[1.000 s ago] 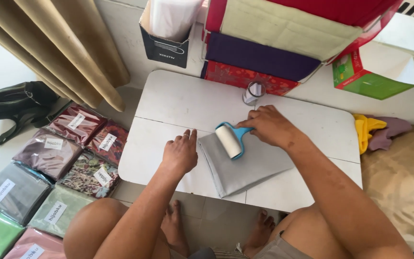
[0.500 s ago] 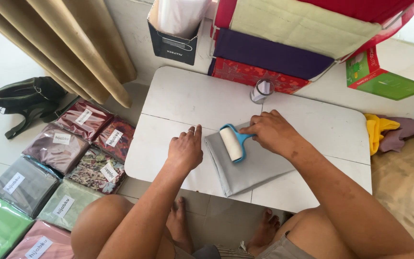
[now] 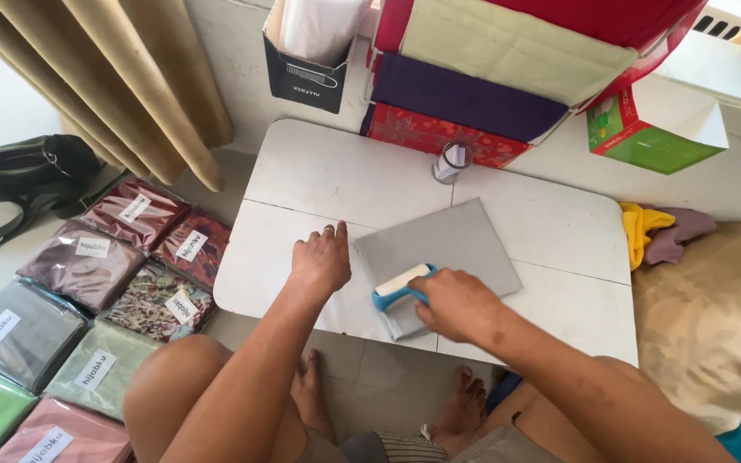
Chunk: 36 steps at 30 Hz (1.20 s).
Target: Using a lint roller to clean a piece of fabric on a small table and then folding it neatly.
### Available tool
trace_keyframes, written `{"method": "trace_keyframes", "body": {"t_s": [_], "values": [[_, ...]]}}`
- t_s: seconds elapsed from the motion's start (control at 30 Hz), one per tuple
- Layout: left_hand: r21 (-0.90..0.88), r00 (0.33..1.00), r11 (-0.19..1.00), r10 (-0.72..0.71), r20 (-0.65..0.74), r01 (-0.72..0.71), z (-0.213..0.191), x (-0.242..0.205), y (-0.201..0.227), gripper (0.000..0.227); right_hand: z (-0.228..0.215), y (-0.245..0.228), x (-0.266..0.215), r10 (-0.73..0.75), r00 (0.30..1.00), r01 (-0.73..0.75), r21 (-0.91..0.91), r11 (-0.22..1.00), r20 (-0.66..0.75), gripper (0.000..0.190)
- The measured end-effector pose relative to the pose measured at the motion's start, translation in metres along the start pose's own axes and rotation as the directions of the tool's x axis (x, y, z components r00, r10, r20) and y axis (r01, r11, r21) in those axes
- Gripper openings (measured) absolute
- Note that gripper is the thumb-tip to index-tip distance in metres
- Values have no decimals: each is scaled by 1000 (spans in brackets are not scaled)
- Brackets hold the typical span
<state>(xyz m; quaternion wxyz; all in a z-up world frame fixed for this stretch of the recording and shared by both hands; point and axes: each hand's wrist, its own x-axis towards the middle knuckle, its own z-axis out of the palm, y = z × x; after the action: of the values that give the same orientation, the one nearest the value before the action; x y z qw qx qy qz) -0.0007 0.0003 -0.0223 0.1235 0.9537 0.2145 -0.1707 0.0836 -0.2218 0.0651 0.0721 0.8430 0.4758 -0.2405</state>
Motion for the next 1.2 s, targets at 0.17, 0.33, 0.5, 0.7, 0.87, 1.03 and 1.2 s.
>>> {"method": "trace_keyframes", "body": {"t_s": [0.17, 0.33, 0.5, 0.7, 0.87, 1.03, 1.2], "values": [[-16, 1000, 1000, 9, -24, -10, 1, -1, 5, 74, -3, -25, 15, -87, 969, 78, -48, 996, -231, 41], [-15, 1000, 1000, -4, -16, 3, -1, 2, 3, 72, 19, -16, 44, -170, 918, 116, -168, 979, -360, 40], [-29, 1000, 1000, -9, -11, 8, -5, -4, 1, 73, 8, -27, 31, -164, 964, 155, -57, 986, -211, 31], [22, 1000, 1000, 22, -12, -22, -4, -2, 10, 72, 13, -25, 23, -159, 914, 75, -229, 971, -373, 36], [-12, 997, 998, 54, -49, -54, -13, -8, 18, 73, 4, -31, -19, -162, 969, 148, -88, 985, -187, 30], [-33, 987, 988, 149, -60, -151, -33, -21, 33, 72, 22, -28, -30, -194, 937, 153, -158, 976, -290, 39], [-49, 925, 932, 348, -155, -359, -32, -23, 51, 66, 16, -12, -49, -199, 974, 196, -39, 980, -110, 33]]}}
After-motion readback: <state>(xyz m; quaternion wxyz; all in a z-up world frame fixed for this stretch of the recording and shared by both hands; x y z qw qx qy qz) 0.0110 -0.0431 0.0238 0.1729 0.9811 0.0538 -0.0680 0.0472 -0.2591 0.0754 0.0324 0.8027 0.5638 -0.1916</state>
